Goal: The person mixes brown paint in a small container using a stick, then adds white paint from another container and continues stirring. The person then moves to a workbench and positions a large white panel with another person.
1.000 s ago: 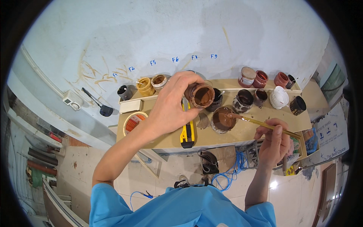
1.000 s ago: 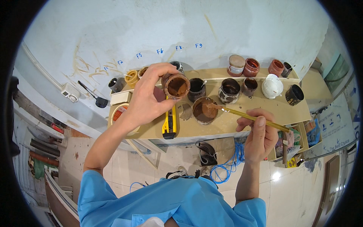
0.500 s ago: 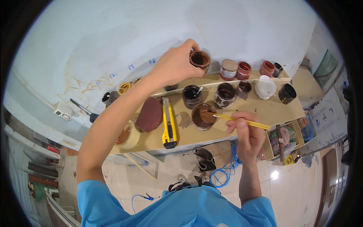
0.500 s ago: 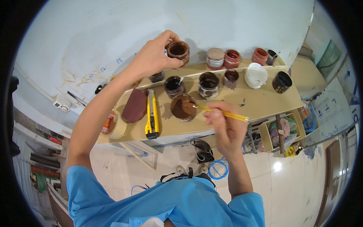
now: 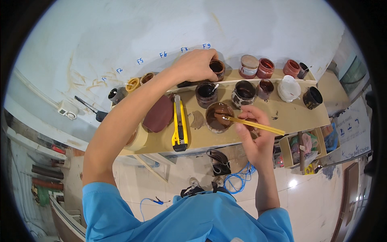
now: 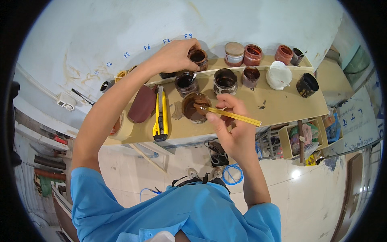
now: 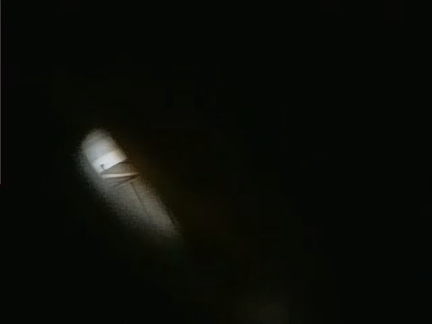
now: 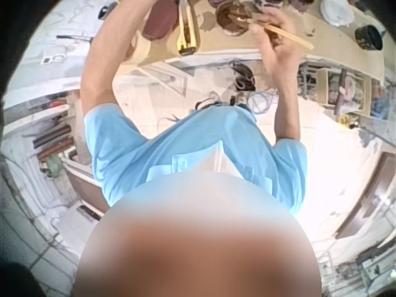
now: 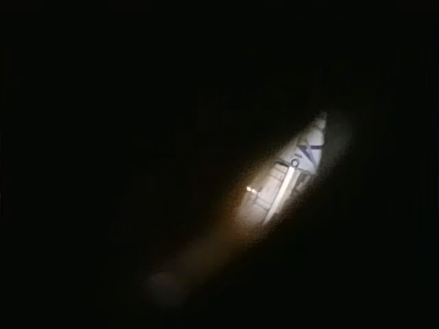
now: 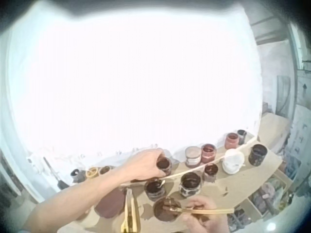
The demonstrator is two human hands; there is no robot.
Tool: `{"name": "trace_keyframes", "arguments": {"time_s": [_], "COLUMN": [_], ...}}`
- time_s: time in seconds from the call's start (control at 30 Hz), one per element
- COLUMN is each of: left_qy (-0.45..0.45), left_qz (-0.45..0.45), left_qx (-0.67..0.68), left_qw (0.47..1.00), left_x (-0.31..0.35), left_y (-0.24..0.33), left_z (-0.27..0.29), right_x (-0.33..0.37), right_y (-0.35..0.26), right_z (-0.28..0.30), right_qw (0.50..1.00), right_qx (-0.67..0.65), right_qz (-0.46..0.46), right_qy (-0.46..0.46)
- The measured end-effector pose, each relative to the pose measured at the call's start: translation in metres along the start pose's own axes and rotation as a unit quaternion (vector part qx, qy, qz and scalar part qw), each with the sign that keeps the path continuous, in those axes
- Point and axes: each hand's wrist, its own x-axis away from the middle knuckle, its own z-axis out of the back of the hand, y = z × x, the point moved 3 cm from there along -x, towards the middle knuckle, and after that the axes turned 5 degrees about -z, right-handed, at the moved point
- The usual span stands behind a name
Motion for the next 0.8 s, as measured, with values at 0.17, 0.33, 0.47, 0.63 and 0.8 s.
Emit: {"name": "trace_keyframes", "arguments": {"time_s": [0.17, 0.33, 0.47, 0.63, 0.8], "left_qy": [-0.013, -0.027, -0.018, 0.134, 0.226], "left_qz": [0.017, 0.018, 0.023, -0.010, -0.036], "left_qx": [-0.007, 0.013, 0.021, 0.032, 0.086], "left_qw": [1.000, 0.999, 0.999, 0.990, 0.970], "left_x": [0.002, 0.001, 0.004, 0.037, 0.143], "left_y": [-0.005, -0.010, -0.008, 0.012, 0.062], "left_z": [0.001, -0.002, -0.001, 0.029, 0.041], "right_x": [-0.005, -0.011, -0.016, -0.015, -0.002], "right_y": [-0.015, -0.019, -0.019, -0.014, -0.012], "right_z": [-0.008, -0.018, -0.024, -0.024, -0.011], "right_qw": [0.987, 0.979, 0.974, 0.976, 0.978], "right_qx": [0.140, 0.185, 0.216, 0.207, 0.184], "right_qz": [0.015, 0.013, 0.024, 0.037, 0.054], "right_qy": [-0.075, -0.082, -0.069, -0.055, -0.079]}}
